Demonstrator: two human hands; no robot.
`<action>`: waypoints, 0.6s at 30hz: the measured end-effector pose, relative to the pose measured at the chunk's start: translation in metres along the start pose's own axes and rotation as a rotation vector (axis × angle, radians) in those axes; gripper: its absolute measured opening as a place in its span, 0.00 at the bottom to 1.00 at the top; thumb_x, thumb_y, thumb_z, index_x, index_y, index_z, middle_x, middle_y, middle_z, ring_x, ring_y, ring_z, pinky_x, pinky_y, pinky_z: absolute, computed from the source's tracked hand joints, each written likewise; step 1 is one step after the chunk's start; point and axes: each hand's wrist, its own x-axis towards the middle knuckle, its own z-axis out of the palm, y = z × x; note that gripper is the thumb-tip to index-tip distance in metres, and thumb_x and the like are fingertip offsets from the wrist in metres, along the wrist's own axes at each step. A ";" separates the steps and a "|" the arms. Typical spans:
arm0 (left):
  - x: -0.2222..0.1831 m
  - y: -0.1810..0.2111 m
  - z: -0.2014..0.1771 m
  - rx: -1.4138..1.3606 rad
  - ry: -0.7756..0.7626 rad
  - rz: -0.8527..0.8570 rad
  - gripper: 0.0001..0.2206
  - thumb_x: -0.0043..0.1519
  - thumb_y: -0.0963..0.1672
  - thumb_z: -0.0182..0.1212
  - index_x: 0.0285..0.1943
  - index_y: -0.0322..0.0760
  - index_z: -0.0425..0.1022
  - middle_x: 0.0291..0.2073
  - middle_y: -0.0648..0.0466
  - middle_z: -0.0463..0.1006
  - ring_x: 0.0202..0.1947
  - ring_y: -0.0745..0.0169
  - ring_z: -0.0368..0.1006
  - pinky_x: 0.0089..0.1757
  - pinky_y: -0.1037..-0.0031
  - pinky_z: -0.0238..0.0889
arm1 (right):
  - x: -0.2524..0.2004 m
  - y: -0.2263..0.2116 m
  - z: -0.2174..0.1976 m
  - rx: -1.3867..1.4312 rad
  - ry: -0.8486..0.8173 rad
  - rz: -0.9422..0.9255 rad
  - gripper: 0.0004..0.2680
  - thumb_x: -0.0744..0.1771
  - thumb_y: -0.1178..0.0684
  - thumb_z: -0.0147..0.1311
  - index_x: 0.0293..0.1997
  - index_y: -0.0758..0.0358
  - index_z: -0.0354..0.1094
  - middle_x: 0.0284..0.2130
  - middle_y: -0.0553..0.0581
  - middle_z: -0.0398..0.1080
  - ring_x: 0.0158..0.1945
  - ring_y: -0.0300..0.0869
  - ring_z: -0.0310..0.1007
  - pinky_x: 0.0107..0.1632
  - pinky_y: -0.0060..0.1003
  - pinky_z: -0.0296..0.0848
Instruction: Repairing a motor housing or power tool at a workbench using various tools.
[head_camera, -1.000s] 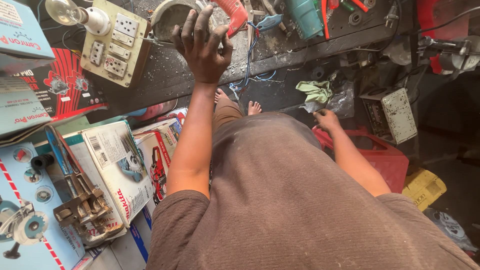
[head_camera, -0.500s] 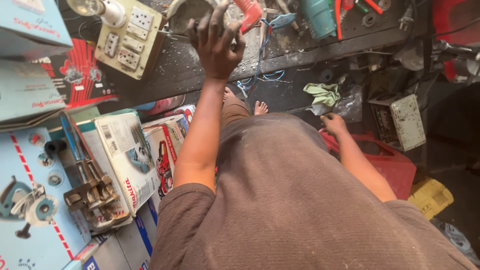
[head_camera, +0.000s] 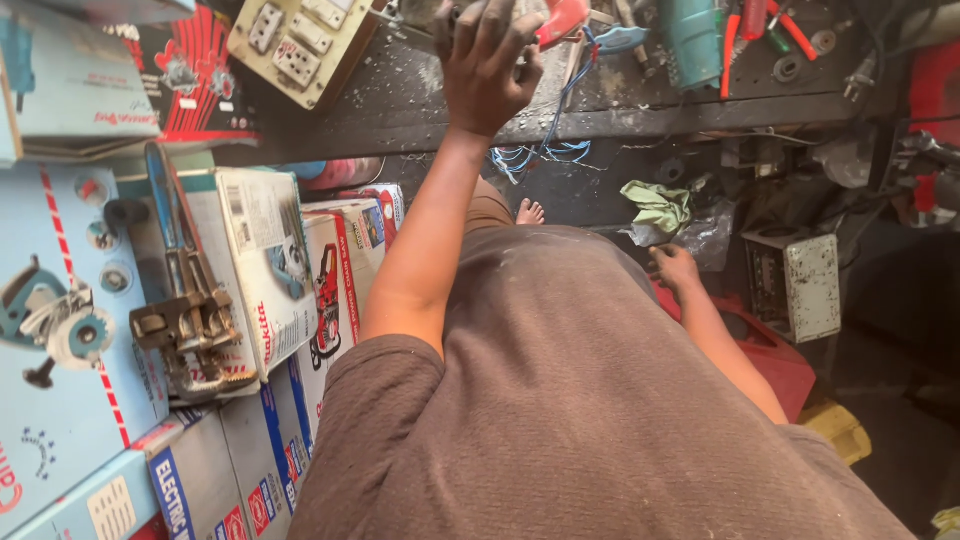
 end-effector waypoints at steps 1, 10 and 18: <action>0.001 0.001 0.000 -0.002 0.003 0.002 0.15 0.60 0.45 0.65 0.55 0.52 0.73 0.56 0.57 0.72 0.59 0.56 0.65 0.66 0.52 0.43 | 0.001 0.001 -0.001 -0.002 0.003 -0.002 0.14 0.69 0.45 0.54 0.54 0.63 0.70 0.38 0.58 0.76 0.32 0.43 0.76 0.32 0.37 0.69; -0.023 -0.005 0.022 0.026 -0.037 -0.061 0.10 0.61 0.46 0.66 0.50 0.53 0.75 0.46 0.58 0.74 0.52 0.54 0.67 0.57 0.55 0.49 | 0.006 0.003 -0.007 0.016 0.018 -0.006 0.13 0.68 0.46 0.56 0.53 0.64 0.72 0.37 0.57 0.76 0.29 0.40 0.74 0.31 0.36 0.68; 0.002 0.005 -0.001 0.024 0.045 -0.019 0.13 0.59 0.45 0.65 0.52 0.54 0.75 0.50 0.59 0.73 0.55 0.54 0.66 0.62 0.52 0.47 | 0.023 0.018 -0.007 0.008 0.054 -0.031 0.13 0.68 0.46 0.56 0.55 0.62 0.72 0.36 0.56 0.77 0.28 0.39 0.73 0.30 0.35 0.68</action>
